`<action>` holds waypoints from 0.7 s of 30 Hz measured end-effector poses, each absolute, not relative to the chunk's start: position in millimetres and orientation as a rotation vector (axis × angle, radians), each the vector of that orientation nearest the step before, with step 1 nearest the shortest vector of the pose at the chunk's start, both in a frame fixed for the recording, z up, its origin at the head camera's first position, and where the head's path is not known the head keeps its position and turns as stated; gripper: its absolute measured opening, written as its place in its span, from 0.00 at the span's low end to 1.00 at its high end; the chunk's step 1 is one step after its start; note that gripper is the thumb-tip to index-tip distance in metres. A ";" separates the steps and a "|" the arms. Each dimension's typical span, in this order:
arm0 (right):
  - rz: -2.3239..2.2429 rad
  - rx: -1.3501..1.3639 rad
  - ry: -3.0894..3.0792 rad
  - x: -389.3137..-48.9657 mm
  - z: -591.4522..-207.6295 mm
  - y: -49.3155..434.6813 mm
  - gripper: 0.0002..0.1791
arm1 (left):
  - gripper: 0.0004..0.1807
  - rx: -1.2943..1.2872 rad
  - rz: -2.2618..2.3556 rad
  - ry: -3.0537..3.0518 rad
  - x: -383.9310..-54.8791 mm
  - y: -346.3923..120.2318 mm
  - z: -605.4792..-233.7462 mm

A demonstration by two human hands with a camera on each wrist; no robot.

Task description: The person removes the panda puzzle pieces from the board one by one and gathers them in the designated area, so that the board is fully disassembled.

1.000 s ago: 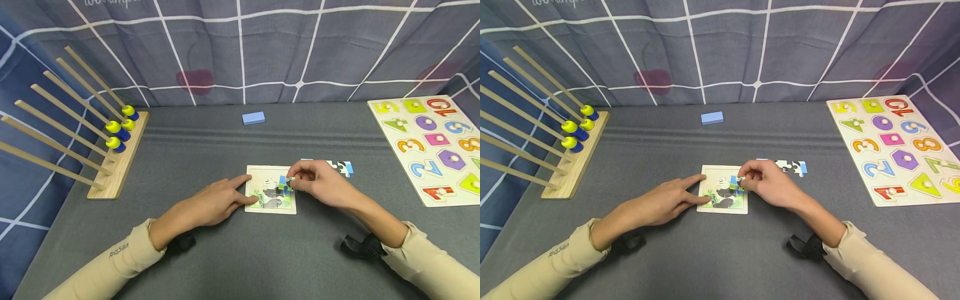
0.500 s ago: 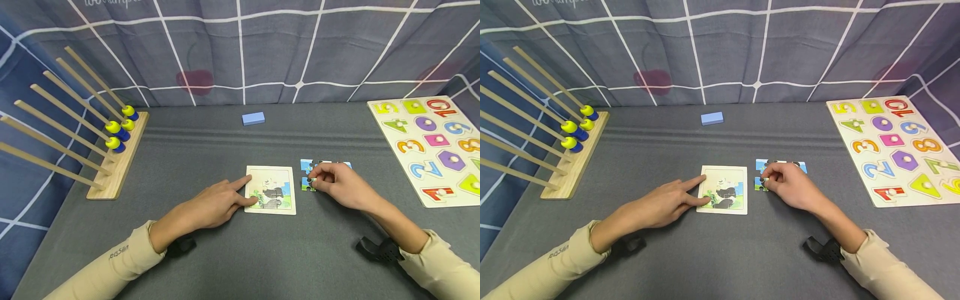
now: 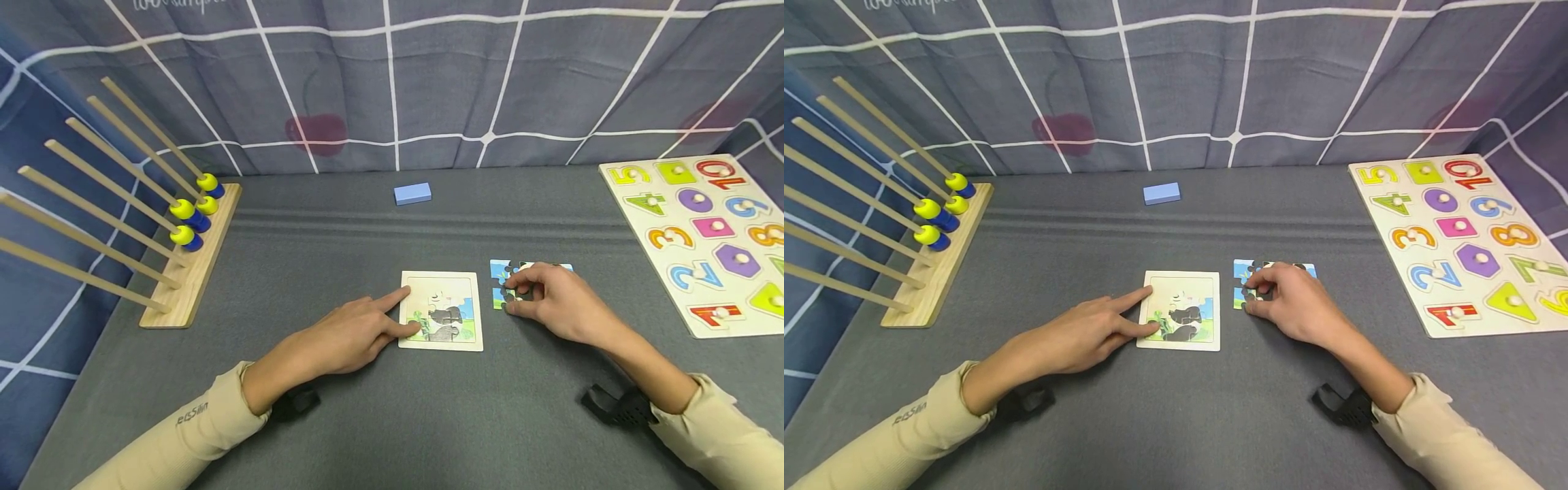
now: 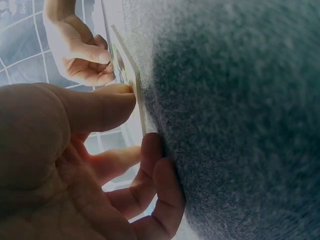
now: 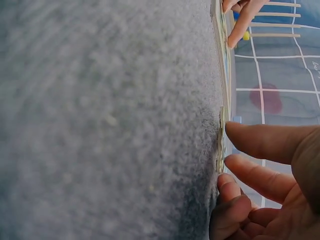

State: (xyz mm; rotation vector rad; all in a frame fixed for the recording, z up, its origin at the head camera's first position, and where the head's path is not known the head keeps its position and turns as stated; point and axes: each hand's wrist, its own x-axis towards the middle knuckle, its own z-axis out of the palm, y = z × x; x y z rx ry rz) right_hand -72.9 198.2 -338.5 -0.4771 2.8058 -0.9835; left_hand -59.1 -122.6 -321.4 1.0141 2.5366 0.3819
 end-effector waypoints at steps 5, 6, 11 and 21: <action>-0.985 -0.531 2.793 -71.3 -340.1 199.7 0.13 | 0.20 1.036 0.399 2.536 -59.2 -122.8 -321.7; -0.987 -0.539 2.793 -71.0 -340.2 199.9 0.13 | 0.20 1.039 0.403 2.535 -59.3 -122.8 -322.0; -0.995 -0.565 2.798 -70.3 -340.9 199.9 0.14 | 0.21 1.049 0.403 2.533 -59.2 -122.6 -322.8; -0.976 -0.521 2.810 -67.3 -339.8 198.1 0.14 | 0.24 1.043 0.393 2.541 -59.5 -121.6 -323.6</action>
